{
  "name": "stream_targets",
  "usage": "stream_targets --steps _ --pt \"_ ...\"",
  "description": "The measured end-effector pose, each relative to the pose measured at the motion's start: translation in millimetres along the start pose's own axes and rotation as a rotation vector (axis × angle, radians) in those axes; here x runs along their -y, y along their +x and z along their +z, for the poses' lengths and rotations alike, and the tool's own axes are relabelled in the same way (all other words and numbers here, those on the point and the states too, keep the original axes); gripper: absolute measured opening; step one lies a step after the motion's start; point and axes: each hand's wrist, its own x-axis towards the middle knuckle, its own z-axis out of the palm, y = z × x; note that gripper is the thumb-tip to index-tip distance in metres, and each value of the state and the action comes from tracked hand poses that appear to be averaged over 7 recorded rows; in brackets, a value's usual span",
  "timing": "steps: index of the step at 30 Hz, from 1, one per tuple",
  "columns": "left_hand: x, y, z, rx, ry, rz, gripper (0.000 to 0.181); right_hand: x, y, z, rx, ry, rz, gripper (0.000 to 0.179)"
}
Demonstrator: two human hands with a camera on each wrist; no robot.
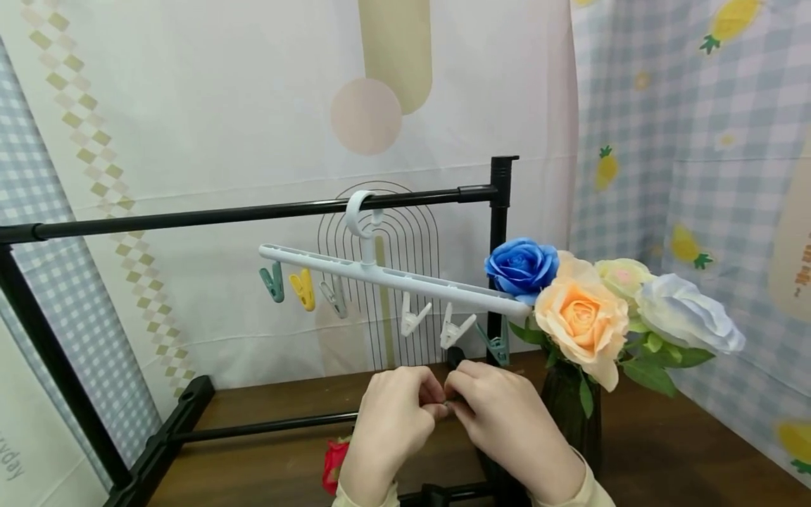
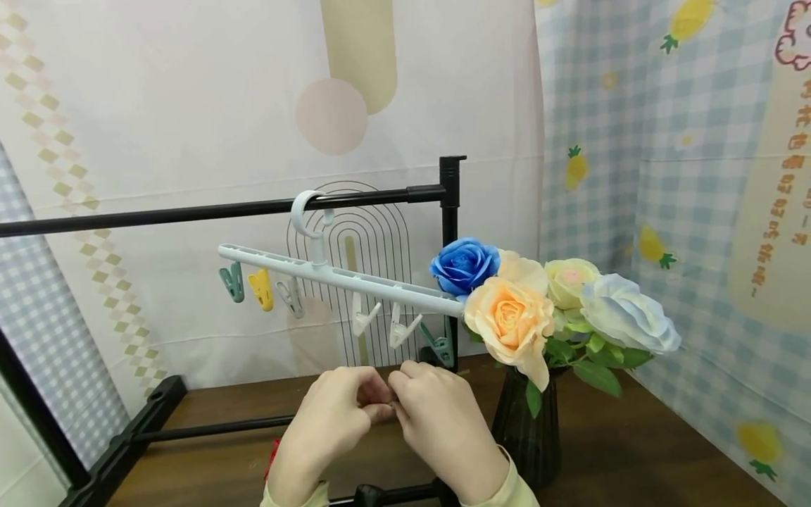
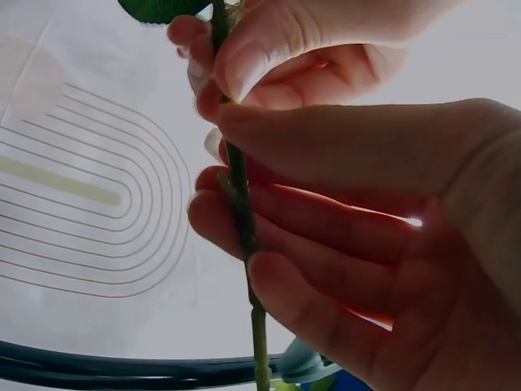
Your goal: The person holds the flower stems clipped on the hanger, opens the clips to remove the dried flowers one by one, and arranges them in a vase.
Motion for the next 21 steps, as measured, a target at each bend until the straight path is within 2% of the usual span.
stream_targets --steps 6,13,16,21 --pt "-0.7 -0.3 0.3 -0.035 0.043 0.039 0.015 2.3 -0.6 -0.6 -0.011 -0.042 -0.039 0.02" --pt "-0.7 0.5 0.1 -0.011 0.05 0.147 0.017 0.5 -2.7 -0.2 -0.035 -0.06 -0.017 0.021" --pt "-4.0 1.2 2.6 -0.063 0.056 0.149 0.017 -3.0 -2.8 -1.1 -0.035 -0.042 -0.011 0.018" --pt "-22.5 -2.1 9.0 -0.224 -0.006 0.168 0.014 -13.8 -6.3 -6.5 -0.061 -0.041 -0.003 0.018"
